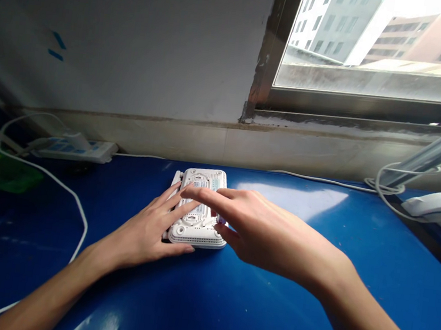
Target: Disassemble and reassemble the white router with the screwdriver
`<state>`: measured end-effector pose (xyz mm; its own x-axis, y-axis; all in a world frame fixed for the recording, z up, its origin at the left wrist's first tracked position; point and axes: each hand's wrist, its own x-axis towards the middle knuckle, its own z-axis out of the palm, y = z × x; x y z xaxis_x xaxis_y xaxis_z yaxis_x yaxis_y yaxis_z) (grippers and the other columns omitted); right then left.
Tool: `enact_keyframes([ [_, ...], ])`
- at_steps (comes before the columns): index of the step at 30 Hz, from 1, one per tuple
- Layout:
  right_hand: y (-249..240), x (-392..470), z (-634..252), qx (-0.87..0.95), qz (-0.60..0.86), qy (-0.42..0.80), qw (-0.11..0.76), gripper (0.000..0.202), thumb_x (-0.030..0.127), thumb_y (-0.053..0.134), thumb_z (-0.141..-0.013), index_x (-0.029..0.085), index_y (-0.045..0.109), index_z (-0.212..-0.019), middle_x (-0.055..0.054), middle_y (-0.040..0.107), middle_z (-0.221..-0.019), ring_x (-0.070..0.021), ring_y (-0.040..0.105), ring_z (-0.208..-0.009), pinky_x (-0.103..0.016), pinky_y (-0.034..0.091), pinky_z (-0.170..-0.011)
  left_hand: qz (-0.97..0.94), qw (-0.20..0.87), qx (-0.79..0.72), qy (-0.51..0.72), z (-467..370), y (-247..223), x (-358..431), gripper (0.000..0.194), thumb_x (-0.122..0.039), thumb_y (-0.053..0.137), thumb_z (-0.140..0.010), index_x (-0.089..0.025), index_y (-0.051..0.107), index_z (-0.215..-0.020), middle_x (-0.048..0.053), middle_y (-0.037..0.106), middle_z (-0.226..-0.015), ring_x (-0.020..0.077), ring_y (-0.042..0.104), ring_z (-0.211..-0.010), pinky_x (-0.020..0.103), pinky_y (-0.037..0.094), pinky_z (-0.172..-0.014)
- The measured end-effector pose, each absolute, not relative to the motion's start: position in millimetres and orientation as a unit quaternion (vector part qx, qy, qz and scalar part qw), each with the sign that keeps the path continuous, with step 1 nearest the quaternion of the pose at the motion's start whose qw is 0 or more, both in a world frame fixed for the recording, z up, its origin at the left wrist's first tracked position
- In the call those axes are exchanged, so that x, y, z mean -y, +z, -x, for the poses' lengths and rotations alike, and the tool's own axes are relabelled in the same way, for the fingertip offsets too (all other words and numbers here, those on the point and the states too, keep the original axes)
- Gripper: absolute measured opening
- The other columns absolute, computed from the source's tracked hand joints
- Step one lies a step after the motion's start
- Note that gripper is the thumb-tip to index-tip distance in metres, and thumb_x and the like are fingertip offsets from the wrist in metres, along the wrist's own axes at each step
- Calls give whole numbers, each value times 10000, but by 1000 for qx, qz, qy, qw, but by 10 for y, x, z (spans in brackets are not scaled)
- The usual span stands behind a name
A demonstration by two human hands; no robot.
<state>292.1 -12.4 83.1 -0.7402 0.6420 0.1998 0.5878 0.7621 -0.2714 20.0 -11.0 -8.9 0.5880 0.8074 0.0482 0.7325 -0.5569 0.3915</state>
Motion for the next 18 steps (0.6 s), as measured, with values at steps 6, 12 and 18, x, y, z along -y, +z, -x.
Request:
enact_keyframes([
  [6, 899, 83, -2988, 915, 338, 123, 180, 760, 107, 641, -939, 418, 402, -1589, 1, 765, -1123, -190, 747, -923, -285, 581, -787, -873, 172, -444, 112, -202, -75, 113, 932, -769, 628, -903, -434, 235, -1678, 17, 74, -1789, 426, 68, -1634, 666, 270, -1270],
  [12, 950, 53, -3036, 907, 341, 135, 205, 712, 161, 659, -952, 424, 419, -1568, 23, 758, -1026, -164, 739, -845, -261, 571, -741, -867, 180, -450, 113, -201, -22, 129, 931, -788, 619, -894, -454, 235, -1673, -1, 68, -1789, 434, 91, -1631, 683, 281, -1262],
  [18, 994, 56, -2998, 891, 337, 143, 269, 643, 152, 700, -909, 356, 515, -1490, 10, 768, -1000, -166, 750, -828, -256, 587, -753, -850, 127, -452, 236, -384, -18, 221, 814, -715, 704, -883, -225, 594, -1522, 103, 371, -1707, 455, 157, -1612, 682, 304, -1265],
])
